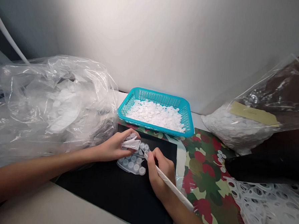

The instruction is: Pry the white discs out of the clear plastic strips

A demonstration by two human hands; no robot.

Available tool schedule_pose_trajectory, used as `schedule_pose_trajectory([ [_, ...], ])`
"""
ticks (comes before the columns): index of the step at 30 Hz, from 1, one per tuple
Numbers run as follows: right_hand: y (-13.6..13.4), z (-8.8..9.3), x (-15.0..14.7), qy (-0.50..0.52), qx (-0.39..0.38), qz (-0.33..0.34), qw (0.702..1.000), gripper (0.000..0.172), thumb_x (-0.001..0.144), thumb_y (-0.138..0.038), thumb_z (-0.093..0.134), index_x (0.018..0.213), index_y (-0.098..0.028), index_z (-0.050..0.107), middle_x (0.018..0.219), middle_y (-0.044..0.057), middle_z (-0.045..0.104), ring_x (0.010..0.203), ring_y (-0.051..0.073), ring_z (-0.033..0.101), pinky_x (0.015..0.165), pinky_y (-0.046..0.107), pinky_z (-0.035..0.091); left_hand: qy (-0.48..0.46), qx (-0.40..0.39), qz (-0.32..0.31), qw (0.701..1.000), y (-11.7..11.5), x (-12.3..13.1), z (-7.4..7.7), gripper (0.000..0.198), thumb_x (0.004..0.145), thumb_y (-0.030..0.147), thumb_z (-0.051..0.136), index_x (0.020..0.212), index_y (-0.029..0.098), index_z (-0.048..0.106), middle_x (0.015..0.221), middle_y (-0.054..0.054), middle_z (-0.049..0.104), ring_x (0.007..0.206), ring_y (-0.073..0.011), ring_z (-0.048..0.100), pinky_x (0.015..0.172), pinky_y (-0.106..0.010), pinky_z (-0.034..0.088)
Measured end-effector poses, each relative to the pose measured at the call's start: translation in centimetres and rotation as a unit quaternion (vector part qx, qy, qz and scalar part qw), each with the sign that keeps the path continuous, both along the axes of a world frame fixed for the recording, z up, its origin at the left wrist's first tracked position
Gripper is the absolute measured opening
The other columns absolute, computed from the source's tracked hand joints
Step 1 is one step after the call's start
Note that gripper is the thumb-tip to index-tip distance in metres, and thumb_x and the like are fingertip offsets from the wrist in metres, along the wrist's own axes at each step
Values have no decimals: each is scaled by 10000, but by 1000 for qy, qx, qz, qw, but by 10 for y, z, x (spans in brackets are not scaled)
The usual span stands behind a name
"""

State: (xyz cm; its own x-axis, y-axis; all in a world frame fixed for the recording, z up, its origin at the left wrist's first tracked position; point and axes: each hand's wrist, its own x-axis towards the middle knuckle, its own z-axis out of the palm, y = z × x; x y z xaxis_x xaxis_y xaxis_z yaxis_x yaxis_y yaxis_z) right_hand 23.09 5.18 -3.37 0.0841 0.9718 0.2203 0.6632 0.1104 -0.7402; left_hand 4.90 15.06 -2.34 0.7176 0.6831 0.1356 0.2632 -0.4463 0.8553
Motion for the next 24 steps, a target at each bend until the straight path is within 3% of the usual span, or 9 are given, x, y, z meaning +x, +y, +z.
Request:
schedule_pose_trajectory([
  [13, 3, -1, -1, -37, -32, 40, 998, 330, 952, -333, 362, 655, -225, 269, 540, -66, 296, 469, 104, 356, 478, 243, 243, -8, -3, 20, 1000, 1, 0, -3, 272, 741, 163, 597, 992, 184, 495, 804, 22, 564, 701, -128, 541, 621, -214, 422],
  [24, 5, -6, -3, -77, -26, 57, 995, 296, 952, -324, 356, 680, -232, 285, 536, -62, 328, 446, 116, 369, 484, 258, 224, -25, -7, -6, 1000, -3, 0, 1, 287, 738, 152, 603, 1007, 171, 503, 841, 13, 578, 728, -123, 556, 633, -199, 421],
])
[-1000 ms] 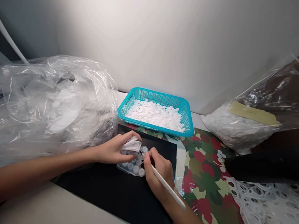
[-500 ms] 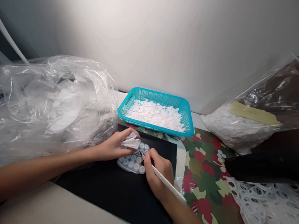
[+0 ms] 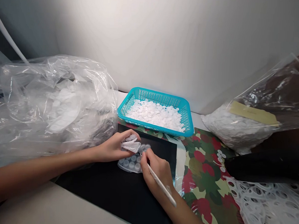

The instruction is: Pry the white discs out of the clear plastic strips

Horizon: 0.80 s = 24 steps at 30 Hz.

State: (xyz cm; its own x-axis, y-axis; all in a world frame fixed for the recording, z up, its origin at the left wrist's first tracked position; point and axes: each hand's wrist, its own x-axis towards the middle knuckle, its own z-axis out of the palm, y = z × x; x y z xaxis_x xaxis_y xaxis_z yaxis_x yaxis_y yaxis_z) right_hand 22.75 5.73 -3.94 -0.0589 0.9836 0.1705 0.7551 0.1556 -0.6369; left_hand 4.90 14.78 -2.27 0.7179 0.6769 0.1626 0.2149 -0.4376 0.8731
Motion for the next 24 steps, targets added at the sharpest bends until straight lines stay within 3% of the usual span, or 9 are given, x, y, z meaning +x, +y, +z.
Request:
schedule_pose_trajectory([
  [5, 0, 0, -1, -14, 6, 15, 1000, 253, 940, -305, 358, 700, -231, 329, 541, -54, 388, 435, 121, 386, 486, 264, 217, -16, -12, -33, 999, -5, 1, 2, 297, 736, 135, 599, 1017, 161, 510, 848, 14, 581, 715, -109, 547, 629, -186, 418],
  [16, -4, 0, -3, 8, 43, 45, 998, 266, 940, -284, 389, 686, -218, 340, 562, -55, 378, 457, 98, 394, 504, 241, 259, 2, -44, 3, 999, -1, 3, 1, 186, 765, 218, 620, 922, 150, 548, 789, 13, 579, 710, -123, 547, 638, -206, 426],
  [20, -7, 3, -2, 28, 65, 41, 997, 303, 933, -267, 399, 648, -215, 306, 531, -69, 300, 431, 85, 349, 490, 238, 253, 4, -45, 19, 999, -1, 2, -2, 146, 731, 146, 600, 873, 147, 571, 772, 18, 592, 694, -118, 549, 623, -195, 422],
  [24, -8, 4, 2, 57, 78, -8, 995, 355, 943, -263, 381, 632, -219, 216, 526, -77, 213, 413, 75, 300, 451, 228, 234, 10, -53, 35, 998, -1, 2, -3, 119, 726, 155, 600, 843, 144, 584, 744, 24, 580, 670, -110, 531, 601, -185, 411],
])
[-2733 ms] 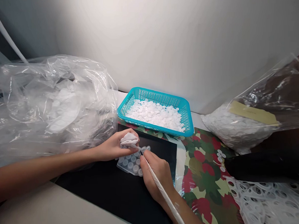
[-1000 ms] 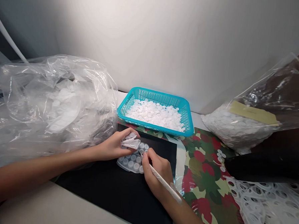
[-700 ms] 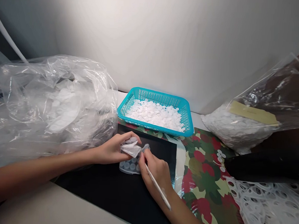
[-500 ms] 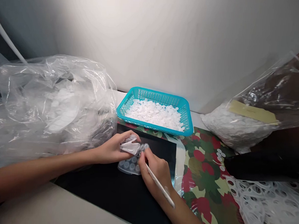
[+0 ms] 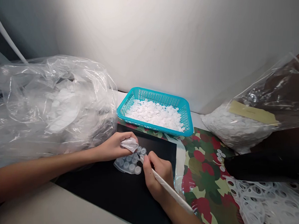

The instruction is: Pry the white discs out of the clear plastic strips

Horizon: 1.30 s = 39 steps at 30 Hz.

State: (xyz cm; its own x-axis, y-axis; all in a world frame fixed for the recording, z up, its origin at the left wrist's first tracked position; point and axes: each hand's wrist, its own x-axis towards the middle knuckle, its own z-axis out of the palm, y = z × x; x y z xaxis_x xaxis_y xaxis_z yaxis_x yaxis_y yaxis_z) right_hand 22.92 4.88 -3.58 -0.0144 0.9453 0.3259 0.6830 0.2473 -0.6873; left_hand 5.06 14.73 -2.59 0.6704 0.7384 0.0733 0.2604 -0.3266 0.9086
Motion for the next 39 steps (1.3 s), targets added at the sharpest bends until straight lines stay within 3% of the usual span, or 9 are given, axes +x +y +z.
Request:
schedule_pose_trajectory([
  [7, 4, -6, 5, 25, -11, -54, 998, 372, 956, -289, 382, 637, -218, 206, 527, -78, 219, 434, 75, 294, 438, 217, 232, -23, -14, 16, 1000, 1, 2, -3, 131, 746, 215, 631, 842, 158, 563, 756, 27, 566, 688, -111, 526, 614, -184, 420],
  [22, 7, -3, 1, -25, -37, -30, 999, 343, 953, -302, 352, 646, -224, 220, 520, -78, 242, 434, 89, 324, 464, 230, 235, -30, -6, 1, 1000, 2, 2, -3, 142, 730, 181, 625, 856, 162, 560, 782, 21, 578, 699, -114, 539, 615, -186, 426],
  [31, 8, -6, -3, -95, -39, -16, 995, 312, 949, -318, 340, 661, -234, 251, 507, -72, 283, 398, 114, 332, 475, 277, 175, -28, 15, -28, 999, -3, 0, 5, 138, 712, 129, 586, 847, 151, 565, 769, 13, 592, 678, -109, 542, 609, -185, 422],
  [36, 10, -7, -2, -100, -37, -14, 994, 298, 946, -320, 343, 668, -235, 277, 516, -64, 326, 406, 119, 345, 479, 282, 175, -32, -11, -68, 997, -8, 2, 6, 158, 743, 162, 596, 896, 155, 553, 787, 7, 595, 683, -114, 541, 609, -193, 424],
  [39, 10, -5, -2, -84, -36, -21, 996, 304, 955, -314, 329, 669, -233, 265, 523, -67, 319, 423, 113, 366, 484, 268, 203, -39, -4, -49, 998, -9, 3, 6, 143, 778, 184, 588, 907, 154, 534, 807, 5, 574, 697, -111, 531, 624, -198, 419],
])
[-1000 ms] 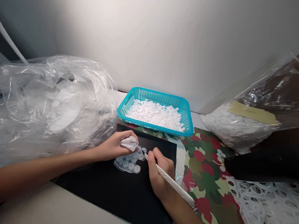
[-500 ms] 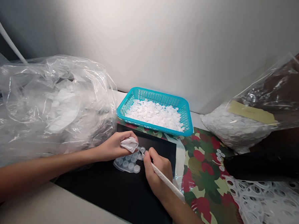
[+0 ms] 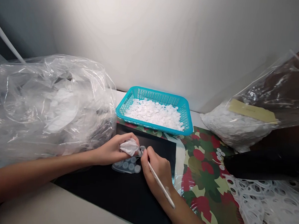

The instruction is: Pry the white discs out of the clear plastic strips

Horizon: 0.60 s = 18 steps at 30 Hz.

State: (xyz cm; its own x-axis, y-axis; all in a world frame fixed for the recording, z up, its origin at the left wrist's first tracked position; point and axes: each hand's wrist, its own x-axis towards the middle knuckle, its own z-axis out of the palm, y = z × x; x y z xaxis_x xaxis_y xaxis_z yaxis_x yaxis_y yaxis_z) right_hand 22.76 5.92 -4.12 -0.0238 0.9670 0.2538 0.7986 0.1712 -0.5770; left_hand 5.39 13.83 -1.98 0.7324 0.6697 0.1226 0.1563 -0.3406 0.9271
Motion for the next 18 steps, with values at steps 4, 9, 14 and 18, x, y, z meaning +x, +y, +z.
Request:
schedule_pose_trajectory([
  [4, -2, 2, 0, 20, 5, -14, 1000, 312, 962, -301, 329, 668, -229, 251, 531, -70, 299, 441, 106, 371, 491, 256, 225, 17, 3, 39, 999, 2, 1, 0, 238, 772, 252, 638, 950, 167, 505, 762, 34, 534, 670, -106, 516, 606, -197, 408],
  [9, -5, 4, 0, 38, 18, -22, 999, 320, 953, -292, 348, 658, -226, 242, 530, -72, 280, 439, 98, 337, 483, 252, 224, 44, 15, 48, 998, 4, 0, -2, 287, 735, 194, 642, 984, 177, 498, 788, 33, 556, 691, -120, 545, 616, -204, 419],
  [14, -7, 4, 1, 58, 24, -26, 998, 331, 950, -288, 355, 651, -225, 227, 524, -76, 247, 430, 90, 305, 464, 240, 228, 68, 29, 43, 996, 7, -1, -2, 279, 714, 163, 622, 971, 174, 514, 784, 27, 575, 698, -132, 567, 612, -207, 431],
  [18, -7, 1, 2, 69, 18, -11, 997, 345, 947, -285, 354, 638, -222, 213, 520, -75, 239, 429, 84, 308, 458, 233, 235, 79, 40, 26, 996, 9, -2, 0, 280, 700, 151, 622, 968, 167, 545, 788, 24, 603, 691, -130, 581, 608, -201, 435],
])
